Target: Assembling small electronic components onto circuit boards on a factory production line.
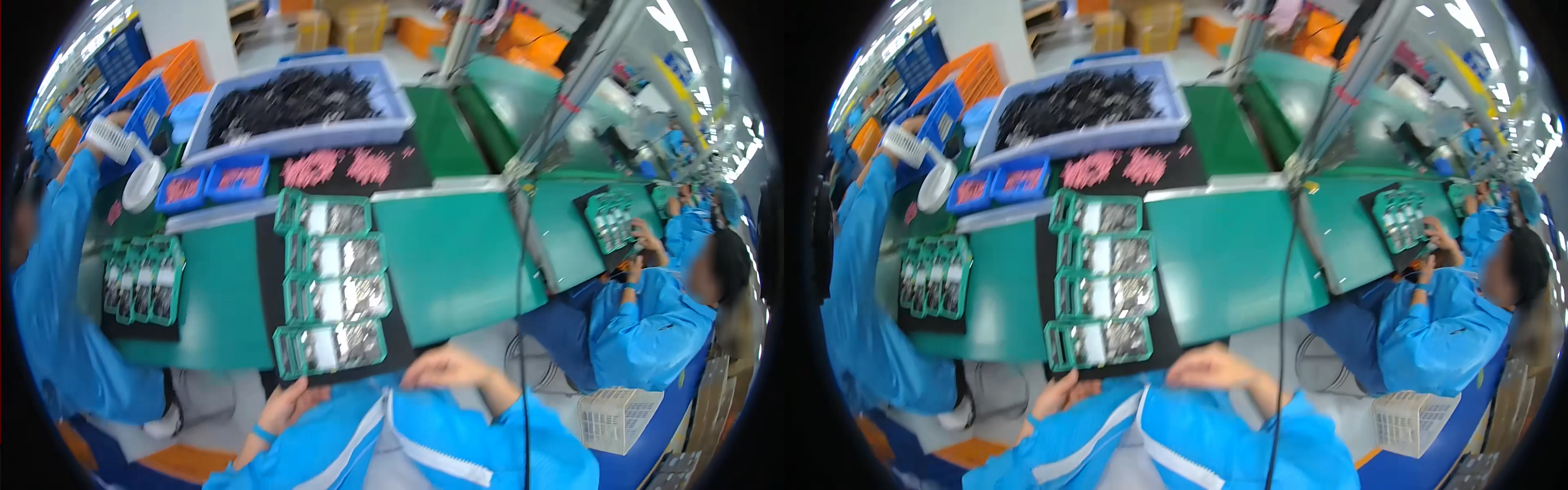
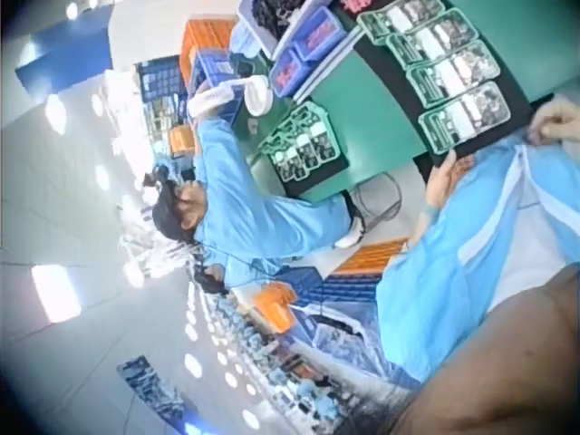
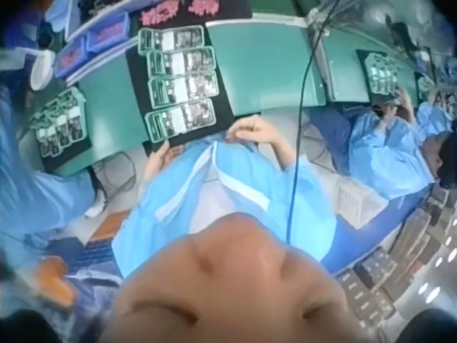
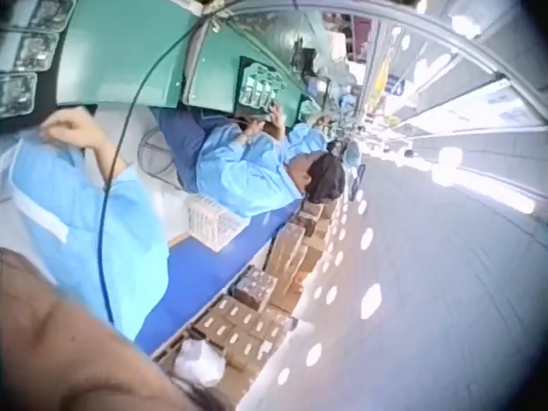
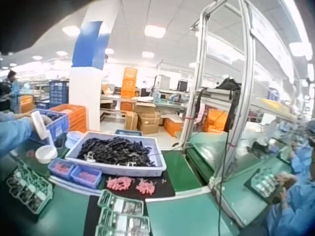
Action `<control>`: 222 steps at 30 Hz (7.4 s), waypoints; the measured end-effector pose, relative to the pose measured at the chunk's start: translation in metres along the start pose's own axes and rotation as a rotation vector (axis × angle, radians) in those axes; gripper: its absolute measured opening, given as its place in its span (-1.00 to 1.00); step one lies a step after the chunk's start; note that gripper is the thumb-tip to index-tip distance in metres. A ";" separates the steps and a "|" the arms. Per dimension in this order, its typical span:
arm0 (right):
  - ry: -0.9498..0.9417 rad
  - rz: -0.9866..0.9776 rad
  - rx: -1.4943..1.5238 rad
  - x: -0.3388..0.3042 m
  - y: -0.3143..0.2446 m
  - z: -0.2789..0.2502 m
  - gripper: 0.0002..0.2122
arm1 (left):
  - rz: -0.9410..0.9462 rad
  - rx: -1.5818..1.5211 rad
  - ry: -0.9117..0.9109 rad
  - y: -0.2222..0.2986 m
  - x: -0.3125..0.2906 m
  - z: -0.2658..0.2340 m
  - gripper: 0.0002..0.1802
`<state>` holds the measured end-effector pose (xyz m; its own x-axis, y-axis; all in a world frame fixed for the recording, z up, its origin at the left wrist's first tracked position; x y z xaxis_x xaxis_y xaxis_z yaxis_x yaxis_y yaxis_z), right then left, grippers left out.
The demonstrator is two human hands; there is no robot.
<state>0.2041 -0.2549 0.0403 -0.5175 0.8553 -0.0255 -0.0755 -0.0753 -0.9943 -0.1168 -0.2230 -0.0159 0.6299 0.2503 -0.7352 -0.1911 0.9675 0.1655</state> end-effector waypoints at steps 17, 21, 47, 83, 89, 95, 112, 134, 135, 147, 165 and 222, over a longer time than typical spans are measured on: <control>0.796 -0.008 -1.299 0.239 -0.019 -0.211 -0.79 | 1.327 1.793 -0.376 0.087 -0.141 0.280 -0.71; 0.828 0.146 -1.355 0.248 -0.017 -0.216 -0.72 | 1.921 1.449 -0.681 0.103 -0.131 0.306 -0.73; 0.765 -0.161 -1.308 0.236 -0.008 -0.218 -0.88 | 1.187 2.375 0.350 0.322 0.202 0.252 -0.91; 0.370 -0.368 -1.155 0.176 -0.026 -0.115 -0.95 | 1.443 2.713 0.572 0.249 0.139 0.229 -0.94; 0.327 -0.392 -1.258 0.180 -0.024 -0.108 -0.95 | 1.432 2.589 0.600 0.247 0.135 0.215 -0.93; 0.272 -0.442 -1.417 0.184 -0.028 -0.104 -0.94 | 1.420 2.515 0.534 0.253 0.135 0.208 -0.91; 0.031 -0.560 -1.552 0.171 -0.041 -0.099 -0.85 | 1.125 2.123 0.689 0.337 0.170 0.227 -0.87; 0.532 -0.119 -1.558 0.276 -0.021 -0.200 -0.94 | 1.010 2.141 0.704 0.354 0.198 0.222 -0.88; 0.523 -0.112 -1.556 0.276 -0.017 -0.197 -0.94 | 0.983 2.139 0.703 0.353 0.198 0.219 -0.88; 0.578 -0.215 -1.073 0.154 -0.019 -0.138 -0.92 | 1.051 2.022 0.246 0.281 0.124 0.226 -0.88; 0.396 -0.249 -1.175 0.089 -0.005 -0.065 -0.95 | 1.061 2.237 0.161 0.165 0.094 0.202 -0.92; -0.166 -0.546 -1.488 0.094 -0.028 0.004 -0.75 | 1.391 1.996 0.261 0.219 0.045 0.192 -0.87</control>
<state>0.1539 -0.1743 0.0666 -0.7992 0.5401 0.2639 0.5365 0.8389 -0.0921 0.0146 0.0073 0.1137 0.7241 0.6304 0.2798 0.4843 -0.7536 0.4444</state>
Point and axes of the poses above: each hand's wrist, its own x-axis towards the middle knuckle, its own z-axis out of the palm, y = z × x, the point moved 3 cm from there along x, towards the middle knuckle, and after that the axes turned 12 degrees about -z, right-handed, at the moved point
